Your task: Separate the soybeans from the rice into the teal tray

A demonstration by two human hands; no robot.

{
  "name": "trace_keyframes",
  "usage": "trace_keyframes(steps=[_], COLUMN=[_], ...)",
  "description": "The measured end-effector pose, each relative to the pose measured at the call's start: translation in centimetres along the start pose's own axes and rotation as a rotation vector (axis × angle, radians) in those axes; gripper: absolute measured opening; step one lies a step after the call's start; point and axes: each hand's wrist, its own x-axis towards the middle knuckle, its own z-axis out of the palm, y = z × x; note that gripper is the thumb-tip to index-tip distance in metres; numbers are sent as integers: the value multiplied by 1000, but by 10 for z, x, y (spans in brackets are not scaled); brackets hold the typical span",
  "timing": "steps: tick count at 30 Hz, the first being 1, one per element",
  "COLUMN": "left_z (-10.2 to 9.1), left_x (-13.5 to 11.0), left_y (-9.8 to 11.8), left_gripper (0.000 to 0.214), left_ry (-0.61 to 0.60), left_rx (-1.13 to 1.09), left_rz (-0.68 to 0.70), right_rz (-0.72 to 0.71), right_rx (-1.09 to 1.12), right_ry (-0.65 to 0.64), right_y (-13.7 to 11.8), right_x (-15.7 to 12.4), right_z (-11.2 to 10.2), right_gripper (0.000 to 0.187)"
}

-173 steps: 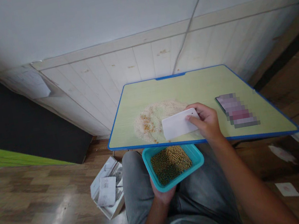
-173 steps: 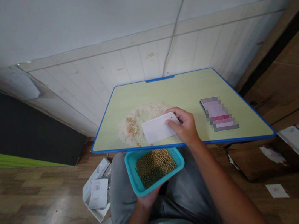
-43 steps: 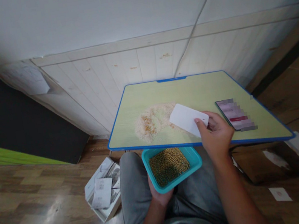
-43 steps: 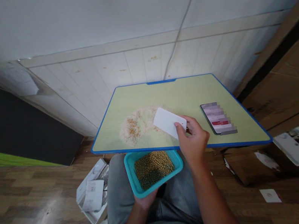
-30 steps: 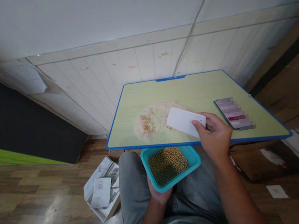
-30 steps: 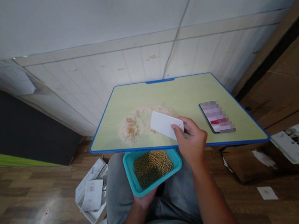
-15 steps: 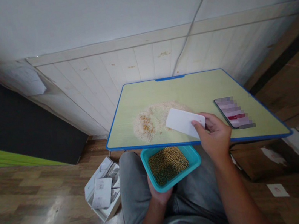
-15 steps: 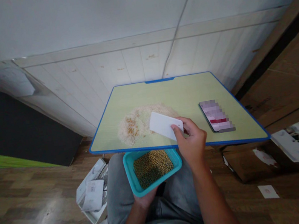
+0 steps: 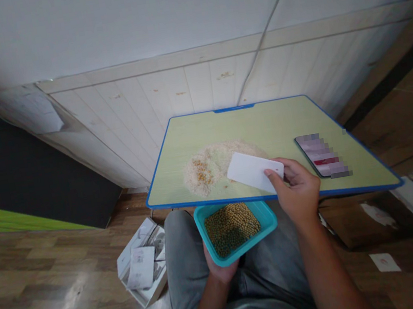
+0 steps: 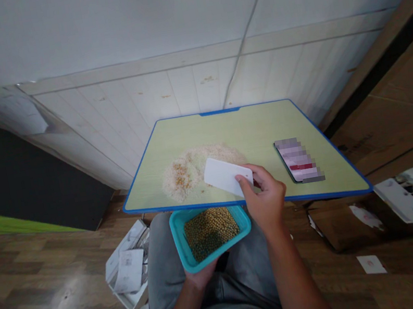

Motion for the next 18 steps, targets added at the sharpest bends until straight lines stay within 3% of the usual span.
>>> trace_keyframes(steps=[8,18], left_z=[-7,1], left_x=[0,-2], left_y=[-2,-2], left_gripper=[56,56], left_ry=[24,70], left_rx=[5,16], left_rz=[23,14], right_rz=[5,-1], right_rx=[-11,19], right_ry=[-21,-57], right_y=[3,0], right_x=[-1,-5], right_z=[-1,2], right_gripper=[23,22])
